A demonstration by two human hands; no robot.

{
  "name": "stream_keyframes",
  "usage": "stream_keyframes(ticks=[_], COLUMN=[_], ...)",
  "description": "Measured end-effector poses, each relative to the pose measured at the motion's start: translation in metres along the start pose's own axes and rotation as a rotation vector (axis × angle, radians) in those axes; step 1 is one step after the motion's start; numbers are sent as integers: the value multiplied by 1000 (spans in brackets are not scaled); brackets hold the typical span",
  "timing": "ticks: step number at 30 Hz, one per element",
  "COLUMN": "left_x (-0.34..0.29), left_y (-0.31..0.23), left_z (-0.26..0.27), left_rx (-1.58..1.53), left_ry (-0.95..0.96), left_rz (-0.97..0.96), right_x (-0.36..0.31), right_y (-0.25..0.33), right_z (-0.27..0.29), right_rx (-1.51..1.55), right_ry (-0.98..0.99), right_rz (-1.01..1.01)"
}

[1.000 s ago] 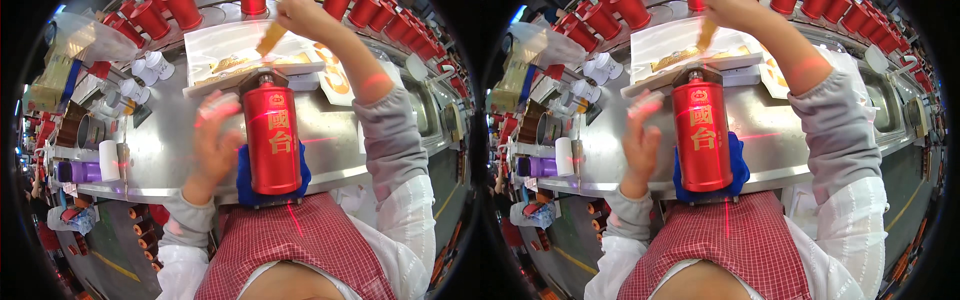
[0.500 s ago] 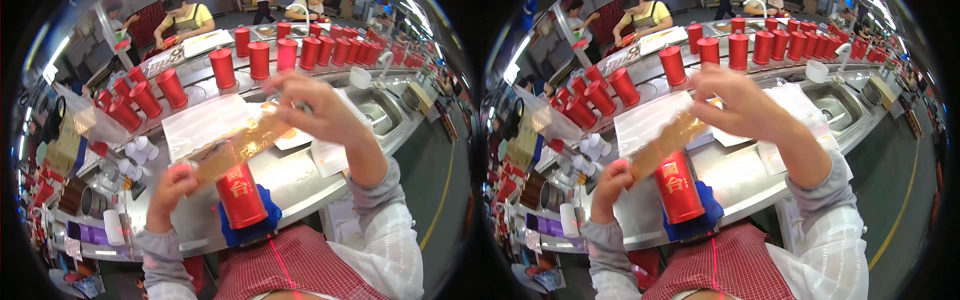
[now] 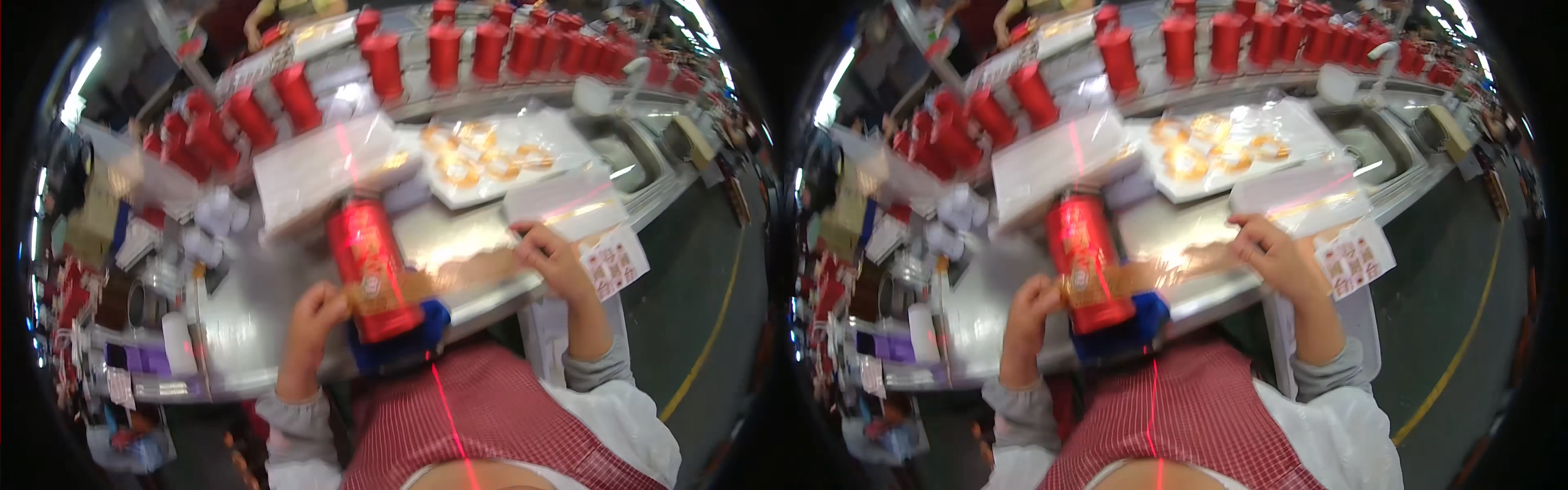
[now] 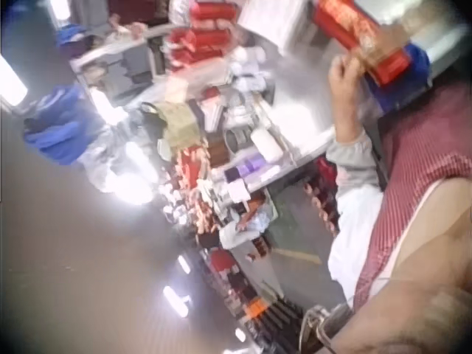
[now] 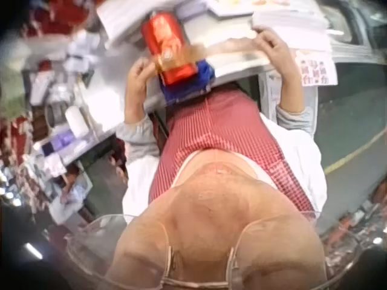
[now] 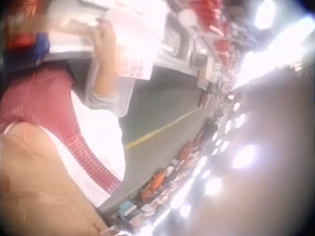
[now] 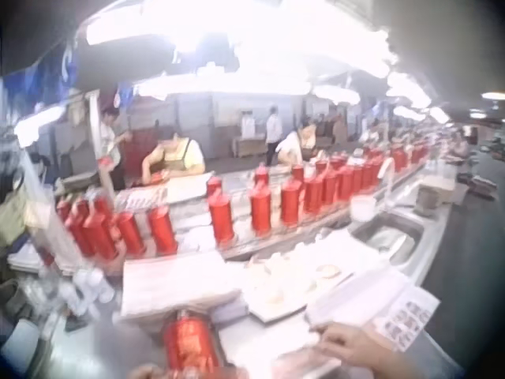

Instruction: The person applies gold decorative stickers to red cylindrical containers. They use a green scraper tool to smooth the stickers onto the curved surface and the top lid of the containers. The person handles the containers one at a time, peeling stickers from a sheet and pressing them firmly onto the red surface.

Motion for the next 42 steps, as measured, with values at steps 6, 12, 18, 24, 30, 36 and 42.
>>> stream_keyframes(ticks=[6,12,18,24,30,36,42], left_x=[-13,-23,-32,-33,-32,-31,-32], left_y=[13,11,6,10,16,11,14], left_z=[-9,-9,-19,-21,-20,-22,-19], left_rx=[-129,-168,-160,-165,-208,-207,-166], left_ry=[-93,-99,-58,-95,-104,-111,-111], left_rz=[75,95,100,116,109,92,94], right_x=[-3,0,-2,0,7,9,8], right_y=[-4,-11,-16,-20,-18,-26,-19], right_z=[-6,-7,0,-5,-14,-20,-28], right_rx=[-50,-7,-39,-90,-175,-306,-467], right_ry=[22,31,43,28,19,-5,-5], right_rz=[46,3,-32,-11,54,54,135])
Point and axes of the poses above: each hand's wrist, its own x-axis towards the middle knuckle, its own z-axis out of the back of the hand, y = z × x, the point moved 10 cm from there along x, towards the middle knuckle, and after that the axes turned 2 degrees about x, right-handed, at the moved point
